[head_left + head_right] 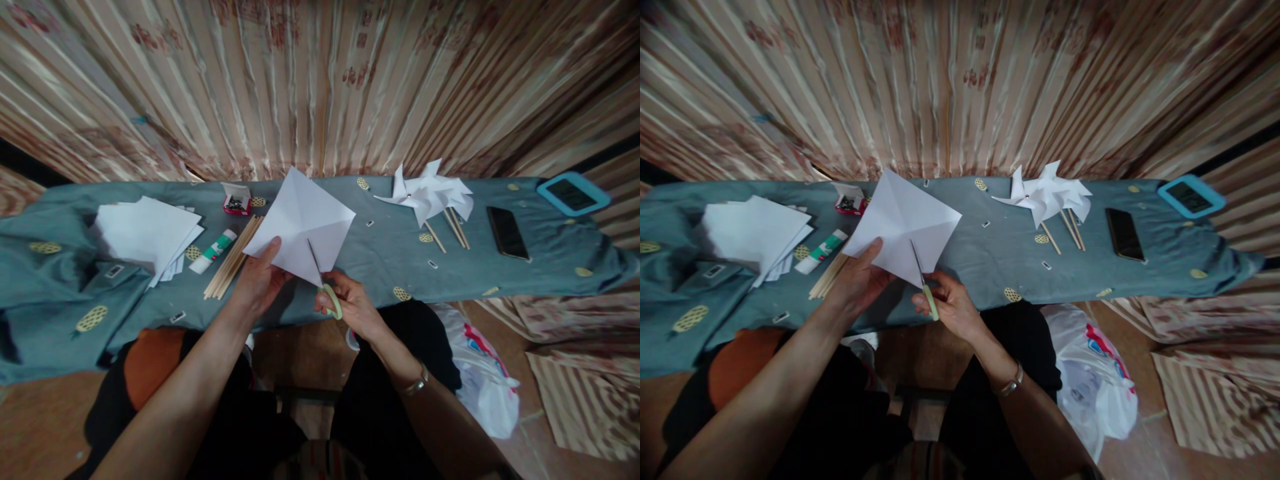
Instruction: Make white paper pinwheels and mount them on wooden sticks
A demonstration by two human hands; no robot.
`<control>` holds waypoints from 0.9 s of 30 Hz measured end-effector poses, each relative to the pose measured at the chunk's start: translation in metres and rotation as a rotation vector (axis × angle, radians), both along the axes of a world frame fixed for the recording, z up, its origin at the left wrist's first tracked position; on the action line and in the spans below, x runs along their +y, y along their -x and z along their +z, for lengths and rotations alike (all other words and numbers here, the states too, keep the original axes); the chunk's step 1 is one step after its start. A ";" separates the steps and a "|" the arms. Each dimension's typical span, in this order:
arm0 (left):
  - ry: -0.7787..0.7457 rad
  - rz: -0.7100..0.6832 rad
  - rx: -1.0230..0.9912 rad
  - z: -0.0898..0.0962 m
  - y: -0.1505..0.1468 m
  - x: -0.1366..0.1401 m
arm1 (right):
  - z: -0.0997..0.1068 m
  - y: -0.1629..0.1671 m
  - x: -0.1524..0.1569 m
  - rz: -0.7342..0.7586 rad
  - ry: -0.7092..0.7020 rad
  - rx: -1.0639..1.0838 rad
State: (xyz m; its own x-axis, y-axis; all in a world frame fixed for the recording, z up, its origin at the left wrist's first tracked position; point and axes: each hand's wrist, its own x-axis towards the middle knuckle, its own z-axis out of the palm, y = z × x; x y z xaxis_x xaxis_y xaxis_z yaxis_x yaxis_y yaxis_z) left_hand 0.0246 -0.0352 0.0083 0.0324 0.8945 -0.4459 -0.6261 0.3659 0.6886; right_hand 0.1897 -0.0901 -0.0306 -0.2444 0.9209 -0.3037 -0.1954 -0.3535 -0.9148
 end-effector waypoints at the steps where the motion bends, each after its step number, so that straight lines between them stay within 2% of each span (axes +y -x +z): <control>1: -0.002 -0.003 0.001 0.000 0.000 0.000 | 0.000 0.000 0.000 0.005 -0.005 -0.002; 14: 0.026 0.007 0.001 0.000 0.000 -0.001 | 0.003 0.002 0.001 -0.031 0.048 0.049; 20: -0.023 -0.014 0.000 -0.004 0.001 0.000 | -0.001 0.002 0.001 -0.034 0.021 0.034; 27: 0.000 -0.005 -0.005 -0.004 0.001 0.000 | -0.001 0.002 0.000 -0.039 0.031 0.028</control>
